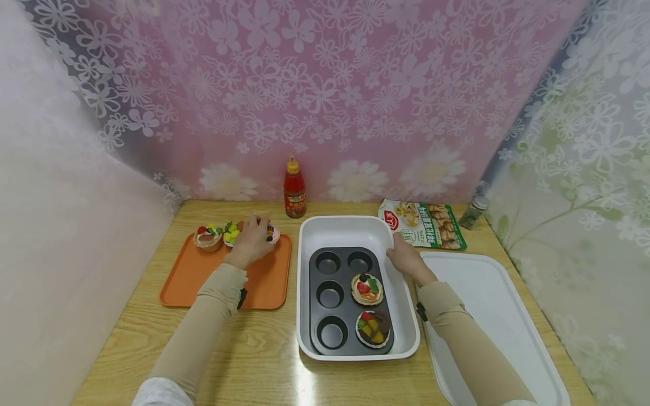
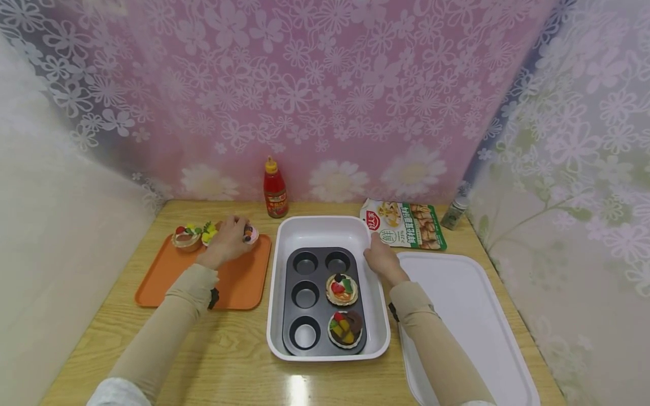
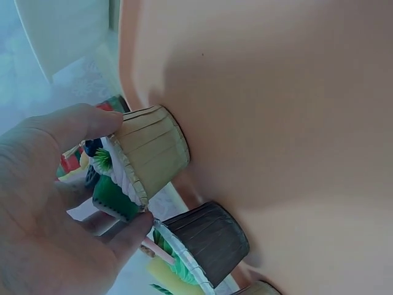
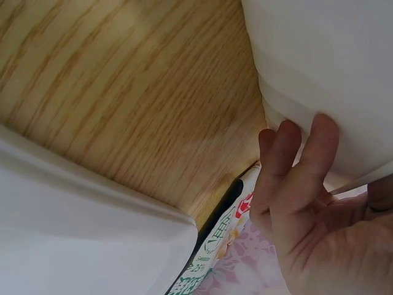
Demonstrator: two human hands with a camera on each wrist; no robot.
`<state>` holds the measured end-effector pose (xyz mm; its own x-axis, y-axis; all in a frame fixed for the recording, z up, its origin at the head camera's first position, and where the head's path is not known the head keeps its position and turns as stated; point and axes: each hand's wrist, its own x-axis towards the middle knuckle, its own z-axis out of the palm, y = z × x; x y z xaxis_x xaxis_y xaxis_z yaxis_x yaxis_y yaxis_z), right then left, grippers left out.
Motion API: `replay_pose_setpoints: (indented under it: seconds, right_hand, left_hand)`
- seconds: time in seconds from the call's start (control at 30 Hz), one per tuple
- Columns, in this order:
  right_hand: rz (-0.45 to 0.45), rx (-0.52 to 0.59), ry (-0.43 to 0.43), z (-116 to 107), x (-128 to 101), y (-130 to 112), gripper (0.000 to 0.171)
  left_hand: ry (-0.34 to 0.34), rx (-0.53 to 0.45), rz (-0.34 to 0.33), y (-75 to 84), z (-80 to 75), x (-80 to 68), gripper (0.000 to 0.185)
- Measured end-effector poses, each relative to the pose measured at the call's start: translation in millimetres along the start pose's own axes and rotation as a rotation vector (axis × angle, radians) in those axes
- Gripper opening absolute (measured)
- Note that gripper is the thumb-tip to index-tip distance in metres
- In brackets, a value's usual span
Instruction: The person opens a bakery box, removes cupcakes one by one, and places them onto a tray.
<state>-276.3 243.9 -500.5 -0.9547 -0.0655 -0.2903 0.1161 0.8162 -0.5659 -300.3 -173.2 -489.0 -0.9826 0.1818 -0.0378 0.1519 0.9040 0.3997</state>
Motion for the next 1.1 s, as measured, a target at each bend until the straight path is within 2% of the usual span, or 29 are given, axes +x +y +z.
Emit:
replay_pose_setpoints:
  seconds: [0.27, 0.43, 0.57, 0.7, 0.9, 1.0, 1.1]
  right_hand:
    - [-0.006, 0.005, -0.009, -1.2, -1.0, 0.9, 0.07]
    - [-0.018, 0.0, -0.003, -2.2, -3.2, 1.5, 0.069]
    - [-0.011, 0.009, -0.001, -3.0, -3.1, 0.5, 0.068]
    - [-0.01, 0.009, 0.004, -3.4, -1.6, 0.5, 0.066]
    - [-0.007, 0.007, 0.002, -2.6, -0.7, 0.2, 0.066]
    - [-0.013, 0.009, 0.005, -1.1, -0.8, 0.8, 0.066]
    - [-0.018, 0.014, 0.008, 0.0, -0.8, 2.1, 0.065]
  left_hand:
    - [-0.007, -0.021, -0.013, 3.2, -3.1, 1.3, 0.083]
    - [0.036, -0.08, 0.033, 11.3, -10.2, 6.1, 0.081]
    - [0.096, -0.185, 0.119, 30.6, -20.2, 10.2, 0.084]
    - [0.101, -0.282, 0.228, 60.1, -26.6, 12.3, 0.085]
    - [0.02, -0.408, 0.382, 99.3, -21.6, 12.7, 0.083]
    - [-0.056, -0.488, 0.416, 114.4, -17.6, 12.3, 0.085]
    - [-0.124, -0.509, 0.448, 128.3, -10.5, 12.6, 0.089]
